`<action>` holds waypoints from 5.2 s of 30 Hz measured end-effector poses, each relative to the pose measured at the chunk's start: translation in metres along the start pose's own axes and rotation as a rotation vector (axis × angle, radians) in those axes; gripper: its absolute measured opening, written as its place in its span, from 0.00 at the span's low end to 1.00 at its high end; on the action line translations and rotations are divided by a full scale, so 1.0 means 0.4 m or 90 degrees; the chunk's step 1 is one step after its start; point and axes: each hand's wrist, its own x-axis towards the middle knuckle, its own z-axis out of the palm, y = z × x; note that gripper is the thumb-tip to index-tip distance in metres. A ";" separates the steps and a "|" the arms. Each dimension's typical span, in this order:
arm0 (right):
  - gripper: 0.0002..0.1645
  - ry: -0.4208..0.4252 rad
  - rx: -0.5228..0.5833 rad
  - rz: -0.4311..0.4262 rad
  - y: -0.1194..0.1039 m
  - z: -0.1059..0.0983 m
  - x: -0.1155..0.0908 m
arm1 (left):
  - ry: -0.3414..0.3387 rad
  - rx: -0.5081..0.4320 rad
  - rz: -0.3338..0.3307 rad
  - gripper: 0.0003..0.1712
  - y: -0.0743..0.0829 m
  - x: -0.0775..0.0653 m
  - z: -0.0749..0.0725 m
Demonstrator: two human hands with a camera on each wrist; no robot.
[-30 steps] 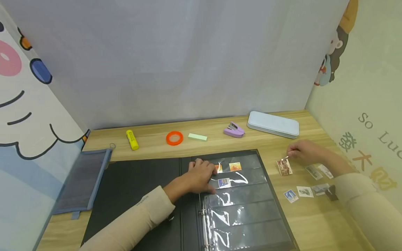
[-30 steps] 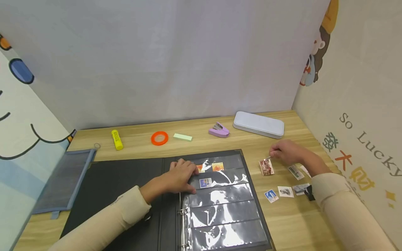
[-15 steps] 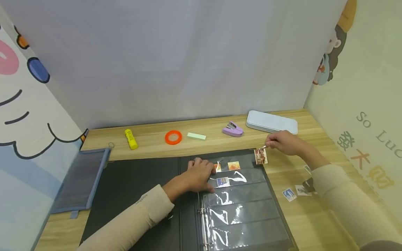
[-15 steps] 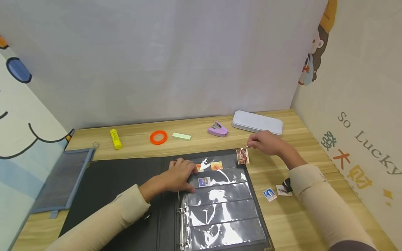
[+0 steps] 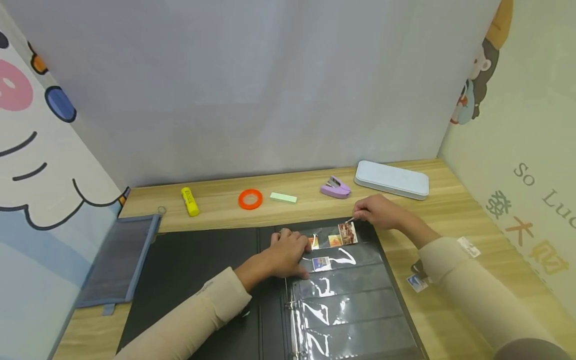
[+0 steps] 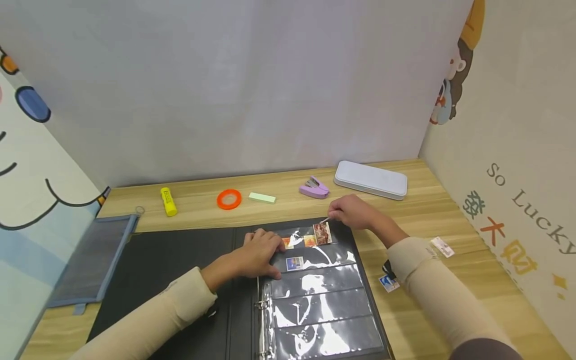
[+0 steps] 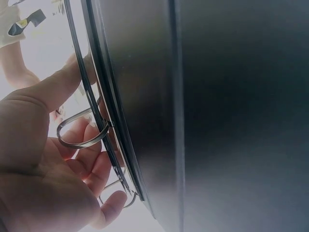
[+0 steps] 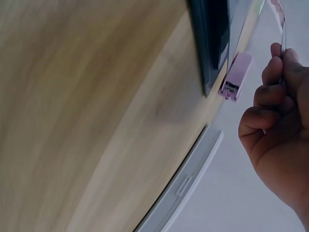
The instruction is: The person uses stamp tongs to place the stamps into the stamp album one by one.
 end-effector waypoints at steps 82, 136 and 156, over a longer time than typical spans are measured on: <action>0.13 -0.045 -0.055 0.291 0.257 -0.142 -0.520 | 0.081 0.173 0.068 0.28 0.087 -0.101 0.042; 0.09 -0.079 -0.023 -0.036 -0.041 0.007 -0.103 | 0.027 -0.042 0.003 0.26 0.059 -0.082 0.039; 0.08 -0.184 -0.064 -0.172 -0.206 0.107 -0.003 | 0.022 -0.030 0.003 0.26 0.068 -0.081 0.033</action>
